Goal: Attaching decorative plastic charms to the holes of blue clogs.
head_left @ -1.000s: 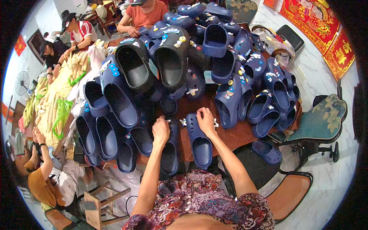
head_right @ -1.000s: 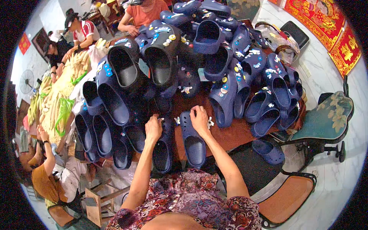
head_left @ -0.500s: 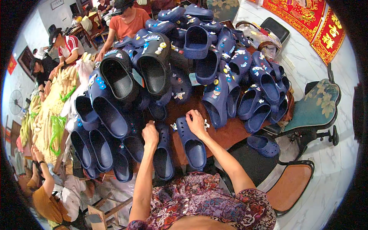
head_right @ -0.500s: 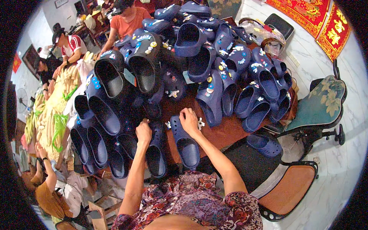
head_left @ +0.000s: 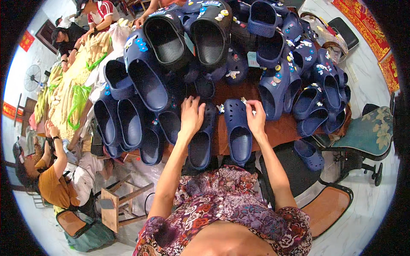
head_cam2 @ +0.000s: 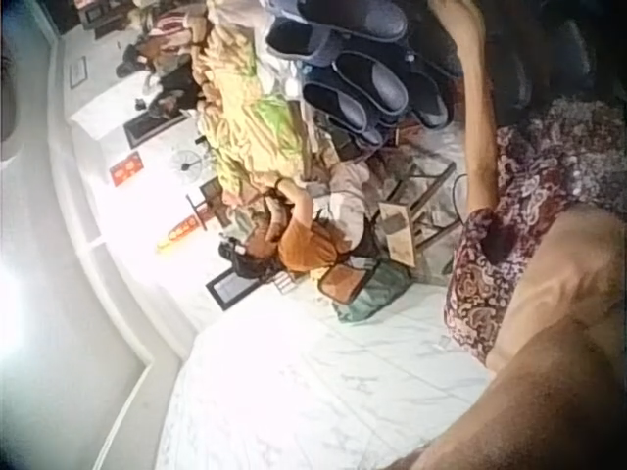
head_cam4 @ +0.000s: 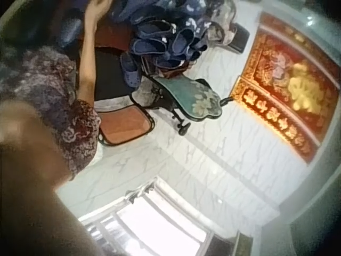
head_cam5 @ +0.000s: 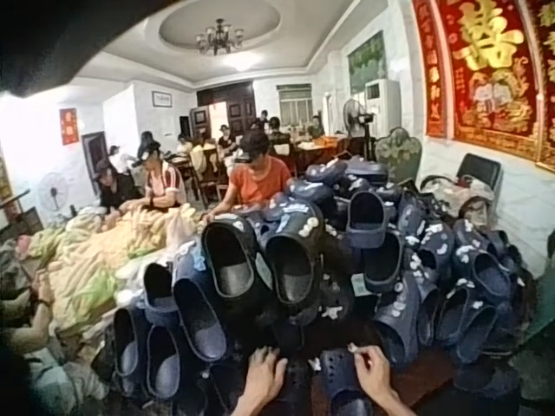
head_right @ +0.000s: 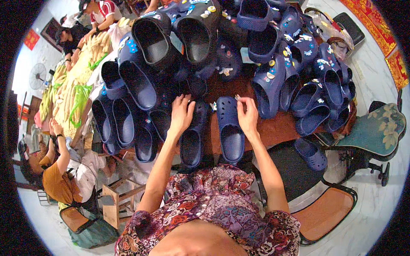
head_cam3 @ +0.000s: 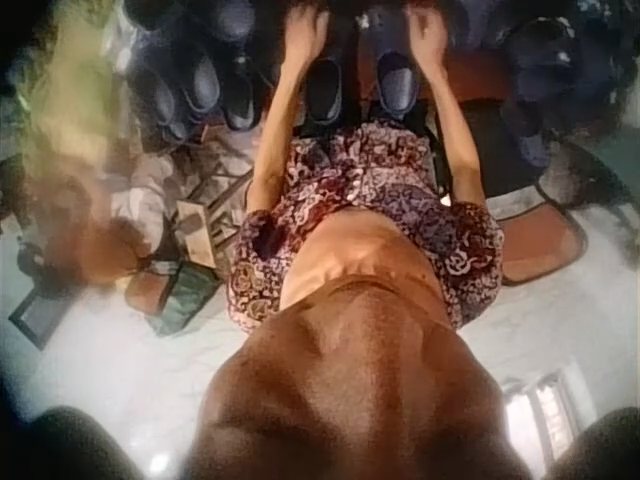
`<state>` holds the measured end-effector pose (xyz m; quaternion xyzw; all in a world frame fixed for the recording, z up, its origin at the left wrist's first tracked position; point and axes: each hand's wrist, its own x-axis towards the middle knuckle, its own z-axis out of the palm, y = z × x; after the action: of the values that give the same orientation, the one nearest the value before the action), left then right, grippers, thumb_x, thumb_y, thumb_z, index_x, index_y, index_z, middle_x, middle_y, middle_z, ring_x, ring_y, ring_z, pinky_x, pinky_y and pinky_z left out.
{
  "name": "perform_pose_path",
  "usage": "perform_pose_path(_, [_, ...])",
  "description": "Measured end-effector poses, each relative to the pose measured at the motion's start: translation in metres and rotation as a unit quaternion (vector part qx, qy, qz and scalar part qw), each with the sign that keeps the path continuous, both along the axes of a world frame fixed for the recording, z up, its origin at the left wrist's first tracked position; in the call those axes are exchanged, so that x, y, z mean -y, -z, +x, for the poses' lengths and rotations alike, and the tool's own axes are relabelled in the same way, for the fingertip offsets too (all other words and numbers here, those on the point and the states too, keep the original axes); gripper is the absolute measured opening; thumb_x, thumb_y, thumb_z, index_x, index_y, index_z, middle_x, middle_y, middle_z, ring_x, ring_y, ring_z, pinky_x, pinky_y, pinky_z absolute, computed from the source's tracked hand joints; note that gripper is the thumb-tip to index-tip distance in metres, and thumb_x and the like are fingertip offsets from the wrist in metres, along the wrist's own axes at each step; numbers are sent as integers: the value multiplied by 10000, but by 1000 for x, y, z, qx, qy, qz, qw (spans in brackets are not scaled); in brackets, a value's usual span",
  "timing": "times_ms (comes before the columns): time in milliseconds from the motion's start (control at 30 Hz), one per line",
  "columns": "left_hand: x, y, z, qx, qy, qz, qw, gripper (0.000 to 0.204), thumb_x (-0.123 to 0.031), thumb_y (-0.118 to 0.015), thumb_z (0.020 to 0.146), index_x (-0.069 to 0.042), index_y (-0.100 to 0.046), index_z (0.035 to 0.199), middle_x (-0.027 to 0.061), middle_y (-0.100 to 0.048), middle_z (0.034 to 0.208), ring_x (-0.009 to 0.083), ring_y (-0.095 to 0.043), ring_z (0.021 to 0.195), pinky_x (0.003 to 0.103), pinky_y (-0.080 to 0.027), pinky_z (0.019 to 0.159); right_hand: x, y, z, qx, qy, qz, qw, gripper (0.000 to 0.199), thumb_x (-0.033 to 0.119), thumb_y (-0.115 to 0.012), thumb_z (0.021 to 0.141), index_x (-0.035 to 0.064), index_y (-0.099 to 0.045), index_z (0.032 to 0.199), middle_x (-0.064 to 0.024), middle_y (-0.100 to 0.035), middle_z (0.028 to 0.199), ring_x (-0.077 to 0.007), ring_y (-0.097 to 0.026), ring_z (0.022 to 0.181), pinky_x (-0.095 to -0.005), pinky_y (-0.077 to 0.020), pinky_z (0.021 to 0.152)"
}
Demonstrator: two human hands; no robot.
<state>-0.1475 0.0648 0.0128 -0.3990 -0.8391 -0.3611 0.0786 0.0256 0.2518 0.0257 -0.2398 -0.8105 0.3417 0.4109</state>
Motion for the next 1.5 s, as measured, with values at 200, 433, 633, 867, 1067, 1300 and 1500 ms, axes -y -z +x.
perform_pose_path(200, [45, -12, 57, 125, -8, 20, 992, 488, -310, -586, 920, 8, -521, 1284, 284, -449, 1330, 442, -426, 1218, 480, -343, 1042, 70, -5, 75, 48, 11, 17, 999, 81, 64, -614, 871, 14, -612, 936, -128, -618, 887, -283, -613, 788, -369, -486, 708])
perform_pose_path(433, [34, 8, 102, 196, -60, 60, 977, 449, -295, -506, 974, -52, -476, 1350, 305, -310, 1433, 440, -290, 1331, 480, -247, 1103, 119, -1, 69, 202, -98, -25, 974, 491, 263, -712, 813, -6, -510, 1170, -181, -559, 1041, -346, -612, 849, -416, -506, 735])
perform_pose_path(633, [25, 6, 142, 233, -59, 63, 969, 597, -286, -556, 926, -56, -341, 1433, 331, -141, 1482, 484, -145, 1360, 564, -158, 1111, 113, 27, 50, 292, -61, 29, 954, 571, 277, -717, 776, -34, -411, 1145, -227, -486, 980, -426, -587, 876, -476, -505, 701])
perform_pose_path(867, [39, 0, 156, 237, -38, 118, 963, 684, -264, -616, 873, -62, -311, 1451, 322, -93, 1495, 474, -124, 1373, 549, -154, 1117, 125, 47, 61, 240, -17, 50, 969, 466, 201, -654, 818, -49, -428, 1140, -289, -491, 1074, -454, -594, 804, -497, -506, 671])
perform_pose_path(1067, [43, 1, 139, 230, -30, 181, 956, 568, -207, -527, 921, -27, -346, 1428, 244, -160, 1500, 389, -194, 1391, 465, -184, 1133, 122, 59, 61, 206, 9, 57, 977, 503, 198, -649, 811, -49, -418, 1184, -316, -475, 1113, -463, -589, 782, -502, -507, 651])
perform_pose_path(1300, [20, 23, 75, 370, -53, 160, 914, 562, -307, -466, 974, -15, -330, 1435, 247, -386, 1400, 359, -392, 1302, 390, -282, 1101, 130, 91, 76, 227, 22, 25, 973, 631, 215, -699, 755, -81, -390, 1219, -342, -467, 1132, -521, -540, 920, -542, -471, 758])
perform_pose_path(1500, [8, 10, 72, 364, 12, 216, 906, 419, -285, -406, 999, 8, -568, 1250, 125, -594, 1244, 224, -538, 1150, 338, -369, 1024, 116, 78, 70, 137, -4, 26, 990, 860, 201, -738, 639, -96, -294, 1313, -338, -466, 1147, -518, -514, 968, -546, -450, 795])
